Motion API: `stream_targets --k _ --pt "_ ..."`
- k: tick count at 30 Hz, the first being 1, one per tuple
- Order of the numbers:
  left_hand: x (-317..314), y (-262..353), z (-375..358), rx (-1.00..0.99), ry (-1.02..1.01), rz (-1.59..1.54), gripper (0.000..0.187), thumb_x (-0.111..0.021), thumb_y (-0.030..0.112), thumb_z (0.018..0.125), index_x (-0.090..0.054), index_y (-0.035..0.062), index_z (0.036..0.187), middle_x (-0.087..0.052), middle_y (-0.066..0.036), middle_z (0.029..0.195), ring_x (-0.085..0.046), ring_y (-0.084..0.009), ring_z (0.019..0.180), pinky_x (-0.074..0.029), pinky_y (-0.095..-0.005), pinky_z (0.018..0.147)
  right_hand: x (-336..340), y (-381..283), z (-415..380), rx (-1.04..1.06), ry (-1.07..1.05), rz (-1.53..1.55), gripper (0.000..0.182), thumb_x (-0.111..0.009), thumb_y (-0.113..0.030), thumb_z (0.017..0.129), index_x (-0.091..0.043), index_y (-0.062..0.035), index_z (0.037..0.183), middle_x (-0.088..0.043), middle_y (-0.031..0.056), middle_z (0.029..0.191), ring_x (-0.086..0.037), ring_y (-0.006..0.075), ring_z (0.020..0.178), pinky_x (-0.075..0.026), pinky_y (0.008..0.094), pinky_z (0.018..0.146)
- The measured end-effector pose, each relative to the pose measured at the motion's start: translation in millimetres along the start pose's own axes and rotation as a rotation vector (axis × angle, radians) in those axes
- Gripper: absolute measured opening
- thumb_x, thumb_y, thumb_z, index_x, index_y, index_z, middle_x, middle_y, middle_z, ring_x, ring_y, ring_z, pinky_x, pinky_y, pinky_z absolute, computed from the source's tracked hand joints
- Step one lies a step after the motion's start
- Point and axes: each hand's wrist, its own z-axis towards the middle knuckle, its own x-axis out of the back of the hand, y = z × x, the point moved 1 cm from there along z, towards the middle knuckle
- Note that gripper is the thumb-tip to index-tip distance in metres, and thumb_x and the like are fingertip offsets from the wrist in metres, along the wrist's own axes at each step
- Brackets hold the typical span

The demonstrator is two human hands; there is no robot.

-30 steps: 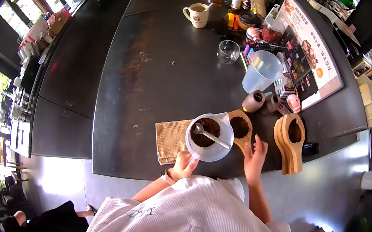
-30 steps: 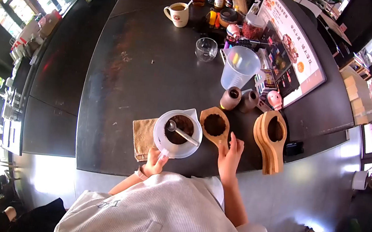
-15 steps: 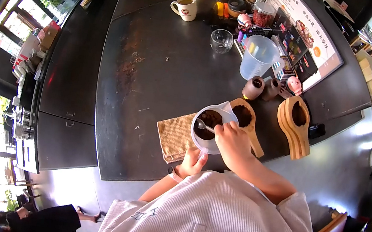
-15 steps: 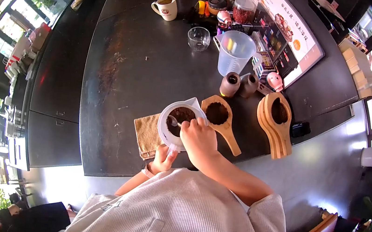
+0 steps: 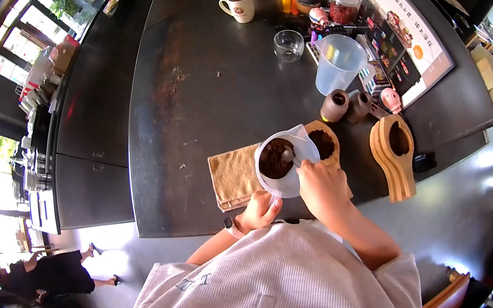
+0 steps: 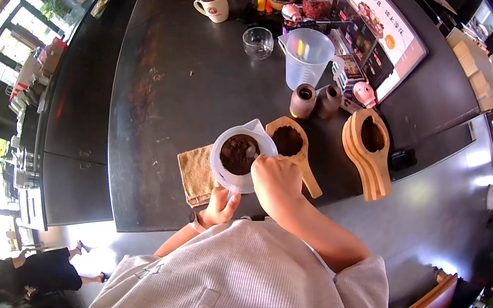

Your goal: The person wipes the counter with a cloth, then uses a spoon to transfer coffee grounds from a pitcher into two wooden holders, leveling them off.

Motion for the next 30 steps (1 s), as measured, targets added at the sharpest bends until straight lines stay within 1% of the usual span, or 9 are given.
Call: stream_targets --k 2,5,11,14,17,20,23,26,30 --pt "-2 2 2 -0.003 -0.039 0.01 0.032 -0.049 0.02 0.089 -0.046 -0.001 0.064 -0.046 -0.015 0.054 -0.042 -0.0288 0.046 -0.037 -0.0385 0.048 -10 1 0 0.022 -0.003 0.018 0.005 -0.061 -0.005 0.069 -0.06 -0.0059 0.065 -0.062 0.0112 0.058 -0.067 0.023 0.059 -0.051 0.0293 0.049" --pt "-5 9 8 -0.02 -0.089 0.035 0.035 -0.05 0.02 0.089 -0.046 -0.001 0.062 -0.046 -0.016 0.054 -0.041 -0.0293 0.045 -0.036 -0.039 0.047 -23 1 1 -0.043 0.031 0.101 0.004 -0.062 -0.006 0.069 -0.06 -0.0059 0.065 -0.063 0.0121 0.059 -0.066 0.0246 0.058 -0.052 0.0314 0.051" --pt "-6 17 13 -0.044 -0.139 0.045 0.035 -0.051 0.02 0.088 -0.045 -0.0014 0.061 -0.046 -0.017 0.054 -0.042 -0.0299 0.045 -0.036 -0.0393 0.047 -29 6 9 -0.173 0.054 0.338 0.014 -0.059 -0.01 0.078 -0.061 -0.0039 0.066 -0.062 0.0162 0.062 -0.063 0.0314 0.058 -0.052 0.0391 0.055" --pt "-7 14 14 -0.043 -0.142 0.075 0.034 -0.051 0.02 0.088 -0.046 -0.0017 0.062 -0.045 -0.017 0.053 -0.042 -0.03 0.044 -0.036 -0.0392 0.046 -39 14 11 -0.191 0.06 0.408 0.02 -0.056 -0.014 0.084 -0.061 -0.0031 0.067 -0.062 0.0177 0.063 -0.062 0.0341 0.059 -0.051 0.0419 0.056" --pt "-7 19 16 0.004 -0.126 0.113 0.033 -0.052 0.02 0.088 -0.047 -0.0019 0.064 -0.045 -0.017 0.052 -0.043 -0.0297 0.043 -0.037 -0.0385 0.046 -38 21 7 -0.177 0.105 0.544 0.023 -0.054 -0.015 0.085 -0.061 -0.0017 0.068 -0.06 0.0194 0.063 -0.061 0.036 0.059 -0.049 0.0436 0.057" --pt "-5 27 19 0.094 -0.088 0.156 0.03 -0.052 0.02 0.088 -0.049 -0.0019 0.068 -0.048 -0.017 0.052 -0.046 -0.0294 0.043 -0.039 -0.037 0.045 -22 24 0 -0.182 0.073 0.659 0.02 -0.055 -0.013 0.086 -0.06 0.0025 0.076 -0.057 0.0207 0.065 -0.058 0.0369 0.06 -0.044 0.0413 0.054" --pt "-2 37 23 0.109 -0.046 0.2 0.029 -0.052 0.021 0.088 -0.05 -0.0015 0.07 -0.048 -0.017 0.052 -0.047 -0.0298 0.043 -0.04 -0.0368 0.045 -6 27 -8 -0.246 0.034 0.743 0.021 -0.055 -0.015 0.087 -0.062 0.0026 0.077 -0.057 0.0206 0.065 -0.058 0.0359 0.059 -0.043 0.0388 0.053" --pt "1 43 25 0.129 0.012 0.199 0.029 -0.051 0.023 0.089 -0.052 -0.0014 0.072 -0.048 -0.016 0.05 -0.049 -0.0307 0.043 -0.04 -0.0366 0.045 0 37 -12 -0.226 0.043 0.871 0.023 -0.053 -0.017 0.087 -0.063 0.0011 0.077 -0.057 0.0184 0.061 -0.059 0.0345 0.058 -0.044 0.0401 0.054" --pt "4 48 25 0.157 0.048 0.236 0.03 -0.051 0.024 0.089 -0.055 -0.0024 0.076 -0.047 -0.015 0.05 -0.051 -0.0302 0.043 -0.039 -0.037 0.046 8 52 -15 -0.204 0.056 0.862 0.018 -0.055 -0.014 0.085 -0.065 0.0009 0.082 -0.058 0.0174 0.062 -0.058 0.0327 0.057 -0.045 0.0368 0.054"
